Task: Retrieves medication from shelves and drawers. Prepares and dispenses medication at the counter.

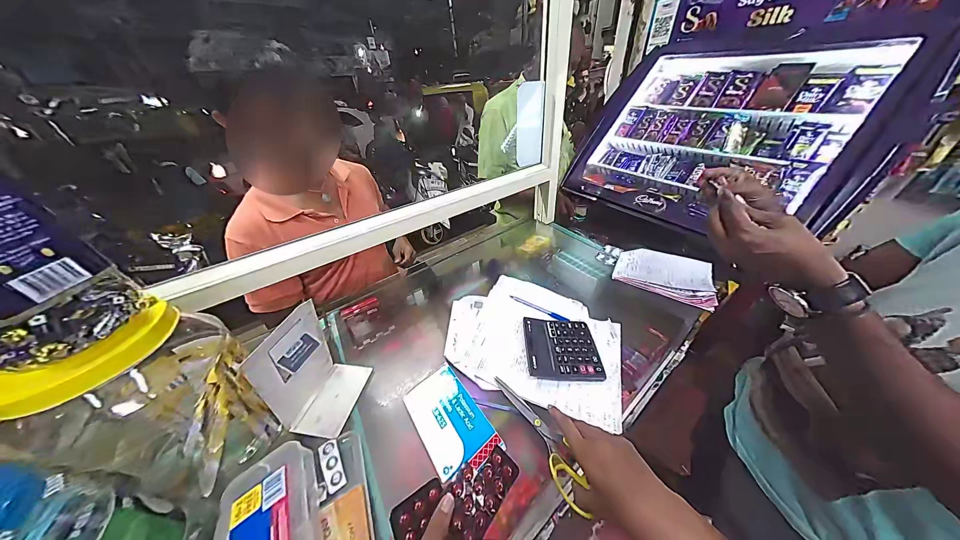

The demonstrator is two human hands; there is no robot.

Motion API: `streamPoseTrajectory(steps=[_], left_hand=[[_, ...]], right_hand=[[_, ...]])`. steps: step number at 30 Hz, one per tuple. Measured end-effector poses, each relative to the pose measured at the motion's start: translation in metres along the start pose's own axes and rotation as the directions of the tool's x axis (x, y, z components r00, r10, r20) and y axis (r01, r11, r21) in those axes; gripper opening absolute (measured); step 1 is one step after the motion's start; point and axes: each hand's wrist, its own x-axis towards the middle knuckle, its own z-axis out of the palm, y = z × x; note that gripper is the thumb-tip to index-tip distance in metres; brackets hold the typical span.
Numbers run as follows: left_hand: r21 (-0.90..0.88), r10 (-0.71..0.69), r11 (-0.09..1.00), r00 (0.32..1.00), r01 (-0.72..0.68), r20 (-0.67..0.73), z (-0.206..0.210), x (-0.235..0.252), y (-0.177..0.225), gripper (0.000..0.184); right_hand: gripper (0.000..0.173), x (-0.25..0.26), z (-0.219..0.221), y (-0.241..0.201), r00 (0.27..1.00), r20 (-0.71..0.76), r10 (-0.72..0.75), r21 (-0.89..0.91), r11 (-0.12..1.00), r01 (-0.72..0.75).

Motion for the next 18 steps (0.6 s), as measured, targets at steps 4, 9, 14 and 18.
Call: streamPoseTrajectory(steps=[4, 9, 14, 18], left_hand=[[-0.036, -0.007, 0.999, 1.000, 0.006, -0.031, 0.001, 0.000, 0.003, 0.008], [-0.012, -0.008, 1.000, 1.000, 0.007, -0.023, 0.002, 0.005, 0.004, 0.009], [-0.007, -0.017, 1.000, 0.998, 0.016, -0.054, 0.010, 0.007, 0.008, 0.008], [-0.018, -0.019, 1.000, 0.994, 0.018, -0.111, 0.017, 0.009, 0.004, 0.024]], right_hand=[[0.087, 0.000, 0.002, 0.010, 0.998, -0.025, -0.059, 0.121, 0.991, 0.061], [0.085, -0.018, 0.013, 0.044, 0.982, -0.184, -0.041, 0.571, 0.809, 0.140], [0.049, -0.046, 0.065, 0.035, 0.982, -0.176, 0.063, 0.982, 0.084, 0.170], [0.054, -0.058, 0.106, 0.025, 0.982, -0.168, -0.082, 0.986, -0.031, 0.166]])
